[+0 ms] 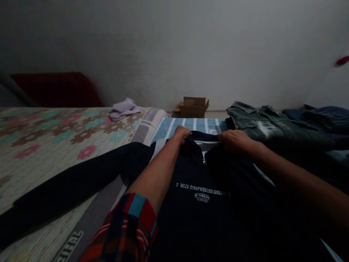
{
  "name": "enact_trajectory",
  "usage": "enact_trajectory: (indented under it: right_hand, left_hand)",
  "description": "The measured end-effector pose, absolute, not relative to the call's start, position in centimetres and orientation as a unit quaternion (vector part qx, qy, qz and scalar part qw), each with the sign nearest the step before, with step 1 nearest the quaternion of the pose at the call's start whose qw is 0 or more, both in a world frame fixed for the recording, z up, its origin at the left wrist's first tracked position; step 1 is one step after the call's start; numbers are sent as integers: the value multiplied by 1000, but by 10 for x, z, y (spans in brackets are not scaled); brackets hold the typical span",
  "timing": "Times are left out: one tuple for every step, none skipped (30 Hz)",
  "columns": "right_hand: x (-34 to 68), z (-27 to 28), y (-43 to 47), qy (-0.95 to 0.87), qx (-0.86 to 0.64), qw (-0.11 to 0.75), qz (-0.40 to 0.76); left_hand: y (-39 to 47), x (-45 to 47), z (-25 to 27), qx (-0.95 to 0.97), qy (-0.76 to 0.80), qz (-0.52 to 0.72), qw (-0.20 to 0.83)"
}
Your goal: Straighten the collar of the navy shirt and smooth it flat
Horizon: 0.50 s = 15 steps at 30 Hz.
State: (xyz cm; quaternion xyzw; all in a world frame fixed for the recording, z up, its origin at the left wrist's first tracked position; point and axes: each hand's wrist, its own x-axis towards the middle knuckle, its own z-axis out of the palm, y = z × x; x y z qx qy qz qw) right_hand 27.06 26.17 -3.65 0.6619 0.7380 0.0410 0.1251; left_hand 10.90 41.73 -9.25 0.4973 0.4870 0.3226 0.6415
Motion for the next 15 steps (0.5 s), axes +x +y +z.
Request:
enact_trajectory:
  right_hand:
    - [271, -37, 262, 737, 663, 125, 42]
    - [270, -39, 261, 736, 664, 124, 42]
    - [270, -40, 261, 735, 665, 124, 43]
    - [270, -41, 261, 734, 667, 124, 43]
    - [269, -43, 261, 731, 669, 125, 43]
    - [268, -44, 261, 728, 672, 126, 43]
    - [267, -45, 261, 726, 675, 127, 43]
    - [266, -47, 261, 724, 677, 127, 43]
    - [265, -48, 261, 722, 678, 128, 42]
    - [265, -50, 262, 721, 680, 127, 41]
    - [264, -51, 262, 720, 681, 127, 41]
    - [263, -52, 262, 718, 683, 126, 40]
    - [263, -53, 263, 716, 686, 125, 39]
    - [263, -54, 263, 712, 690, 123, 38]
    - [263, -55, 264, 709, 694, 122, 36]
  left_hand:
    - [417, 105, -92, 482, 509, 312, 641]
    - [415, 101, -92, 469, 530, 299, 640]
    - [414, 97, -90, 458, 545, 288, 641]
    - [413, 93, -89, 448, 551, 280, 647]
    - [412, 89, -87, 438, 550, 275, 655]
    - [410, 85, -85, 430, 545, 273, 666]
    - [408, 82, -83, 422, 535, 274, 678]
    - [406, 80, -81, 415, 523, 278, 691]
    - [404, 77, -80, 409, 509, 284, 702]
    - [402, 75, -79, 404, 493, 292, 713]
    - [399, 72, -79, 399, 478, 301, 722]
    - [397, 70, -79, 395, 464, 309, 730]
    - [395, 68, -79, 391, 452, 315, 737]
    - [393, 66, -79, 387, 441, 319, 744]
    - [391, 64, -80, 384, 432, 322, 750]
